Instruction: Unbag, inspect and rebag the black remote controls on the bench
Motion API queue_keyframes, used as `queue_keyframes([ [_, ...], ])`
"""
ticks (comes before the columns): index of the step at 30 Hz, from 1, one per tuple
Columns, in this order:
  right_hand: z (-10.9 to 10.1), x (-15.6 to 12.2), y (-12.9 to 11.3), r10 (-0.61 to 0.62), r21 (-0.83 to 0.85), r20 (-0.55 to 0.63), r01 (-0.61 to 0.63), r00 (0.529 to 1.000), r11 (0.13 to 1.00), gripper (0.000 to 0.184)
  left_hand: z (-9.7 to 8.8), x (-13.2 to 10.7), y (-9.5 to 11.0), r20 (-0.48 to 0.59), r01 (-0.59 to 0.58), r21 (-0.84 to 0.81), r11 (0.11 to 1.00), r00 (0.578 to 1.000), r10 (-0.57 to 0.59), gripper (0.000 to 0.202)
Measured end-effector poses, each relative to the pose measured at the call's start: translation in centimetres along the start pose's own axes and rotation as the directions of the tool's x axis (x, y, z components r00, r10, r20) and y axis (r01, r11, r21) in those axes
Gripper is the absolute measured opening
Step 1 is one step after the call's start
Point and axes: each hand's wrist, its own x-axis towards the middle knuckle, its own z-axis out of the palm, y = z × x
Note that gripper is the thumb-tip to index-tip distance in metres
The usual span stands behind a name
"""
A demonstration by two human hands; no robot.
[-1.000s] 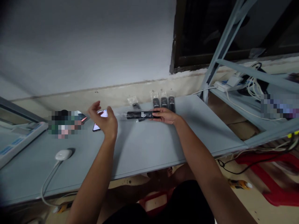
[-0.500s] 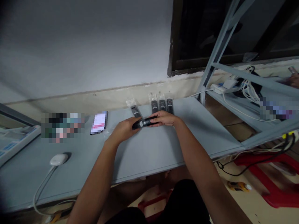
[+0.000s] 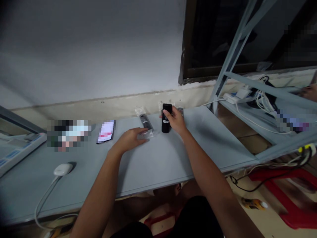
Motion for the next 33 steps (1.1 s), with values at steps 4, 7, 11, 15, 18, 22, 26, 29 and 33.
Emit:
queue_keyframes([
  [4,0.4,-0.4,1.2,-0.014,-0.127,0.161,0.035,0.987,0.991,0.043,-0.1,0.0,0.6,0.019,-0.002,-0.073,0.997,1.000,0.003,0.044],
  [7,-0.1,-0.5,2.1,0.044,-0.301,0.310,0.055,0.950,0.952,0.043,-0.1,-0.1,0.8,0.049,0.020,-0.152,0.988,0.999,-0.012,0.044],
  [11,-0.6,-0.3,2.4,0.048,-0.404,0.342,0.101,0.939,0.909,0.024,0.2,-0.2,1.2,0.126,0.020,-0.203,0.979,0.992,0.006,0.045],
  [15,-0.2,-0.3,2.0,0.002,-0.383,0.235,0.091,0.972,0.919,0.032,0.4,-0.1,2.0,0.099,-0.071,-0.121,0.990,0.992,0.083,0.059],
  [18,0.3,-0.5,1.8,0.012,-0.391,0.102,0.028,0.995,0.920,0.036,0.5,0.3,2.3,-0.024,-0.211,-0.052,0.976,0.977,0.210,0.058],
  [22,0.7,-0.8,1.7,0.064,-0.303,0.115,-0.026,0.991,0.953,0.038,0.7,0.8,2.0,-0.247,-0.281,0.075,0.957,0.924,0.291,0.038],
  [26,1.1,-1.0,1.7,0.191,-0.150,0.229,-0.160,0.955,0.976,0.048,0.9,1.0,1.5,-0.309,-0.268,0.264,0.927,0.887,0.344,0.042],
  [29,1.2,-1.2,1.6,0.262,-0.146,0.359,-0.223,0.896,0.964,0.051,1.0,1.0,1.3,-0.254,-0.277,0.335,0.901,0.894,0.369,0.043],
  [33,0.9,-1.2,1.5,0.299,-0.108,0.417,-0.280,0.858,0.954,0.049,1.4,1.1,1.2,-0.204,-0.301,0.322,0.898,0.904,0.376,0.041],
])
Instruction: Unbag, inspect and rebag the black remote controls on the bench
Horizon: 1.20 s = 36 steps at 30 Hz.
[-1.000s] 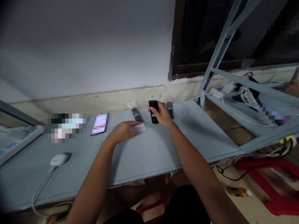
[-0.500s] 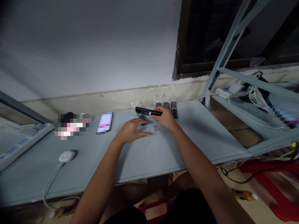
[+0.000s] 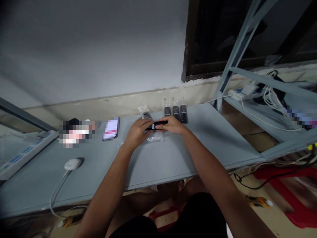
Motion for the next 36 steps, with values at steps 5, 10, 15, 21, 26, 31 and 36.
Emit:
queue_keyframes([
  [5,-0.1,0.1,0.2,-0.015,-0.062,-0.035,0.013,0.999,0.998,0.053,-0.1,-0.1,-0.3,0.007,0.029,-0.006,1.000,1.000,-0.029,0.043],
  [10,-0.5,0.4,0.7,-0.218,-0.525,-0.151,0.109,0.964,0.844,0.049,-0.6,-0.4,-0.8,0.056,0.115,-0.004,0.993,0.992,-0.115,0.045],
  [15,-1.0,0.6,1.0,-0.304,-0.595,-0.192,0.136,0.933,0.792,0.054,-0.8,-0.5,-0.8,0.088,0.215,-0.010,0.976,0.973,-0.214,0.045],
  [21,-2.5,1.4,1.8,-0.332,-0.406,-0.268,0.207,0.904,0.890,0.039,-1.2,-1.2,-2.0,0.098,0.341,0.054,0.939,0.934,-0.345,0.041],
  [26,-3.3,1.6,2.5,-0.323,-0.448,-0.178,0.215,0.930,0.868,0.017,-1.7,-1.7,-2.8,0.074,0.418,0.088,0.904,0.902,-0.425,0.044],
  [31,-3.1,1.7,2.8,-0.263,-0.357,-0.189,0.184,0.946,0.916,0.038,-1.9,-1.4,-2.4,0.102,0.399,0.084,0.913,0.908,-0.406,0.044],
  [36,-3.2,1.8,3.0,-0.289,-0.373,-0.210,0.196,0.934,0.907,0.056,-1.8,-1.3,-2.3,0.103,0.390,0.068,0.919,0.913,-0.395,0.043],
])
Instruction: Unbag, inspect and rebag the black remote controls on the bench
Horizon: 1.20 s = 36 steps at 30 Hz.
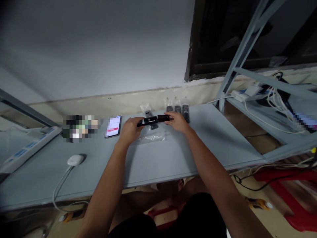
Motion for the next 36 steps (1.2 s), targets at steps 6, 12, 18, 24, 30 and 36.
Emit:
queue_keyframes([
  [6,-0.30,0.01,0.14,-0.073,-0.125,0.029,0.076,0.997,0.989,0.047,0.42,0.01,-0.30,-0.011,-0.036,-0.021,0.999,0.999,0.036,0.042],
  [12,-0.26,-0.02,0.09,-0.070,-0.161,0.030,0.074,0.997,0.984,0.044,0.76,0.12,-0.69,-0.027,-0.064,-0.028,0.998,0.998,0.063,0.042],
  [18,-0.27,-0.10,-0.01,-0.083,-0.170,0.032,0.088,0.996,0.981,0.044,0.77,0.16,-0.61,-0.042,-0.063,-0.028,0.998,0.997,0.062,0.043],
  [24,-0.08,-0.12,0.12,-0.104,-0.158,0.017,0.105,0.994,0.982,0.043,0.58,0.12,-0.36,-0.045,-0.059,-0.027,0.998,0.997,0.057,0.042],
  [30,-0.09,-0.18,0.08,-0.131,-0.163,0.014,0.132,0.991,0.978,0.042,0.54,0.08,-0.28,-0.058,-0.062,-0.028,0.998,0.997,0.060,0.042],
  [36,-0.10,-0.26,-0.37,-0.119,-0.171,0.017,0.120,0.993,0.978,0.041,0.52,0.15,-0.29,-0.052,-0.059,-0.040,0.997,0.997,0.057,0.043],
])
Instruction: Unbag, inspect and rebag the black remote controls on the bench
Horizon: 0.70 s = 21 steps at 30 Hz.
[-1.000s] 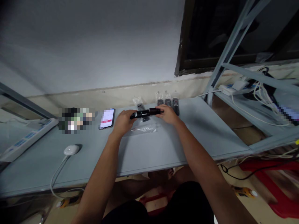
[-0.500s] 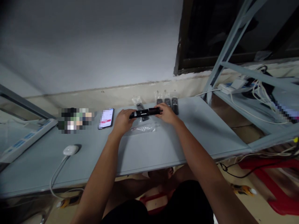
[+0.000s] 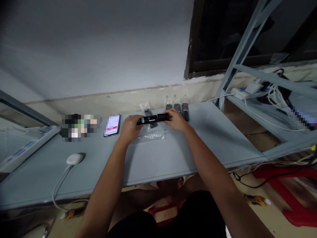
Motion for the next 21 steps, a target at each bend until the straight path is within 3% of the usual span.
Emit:
queue_keyframes([
  [16,-0.1,0.0,-0.8,-0.017,-0.024,-0.019,0.016,1.000,1.000,0.043,0.1,0.0,-0.2,-0.003,0.008,0.018,1.000,1.000,-0.008,0.043],
  [21,-0.1,0.0,-1.5,0.067,0.042,-0.039,-0.066,0.997,0.997,0.036,0.0,0.0,-0.1,-0.011,0.019,0.016,1.000,1.000,-0.019,0.043],
])
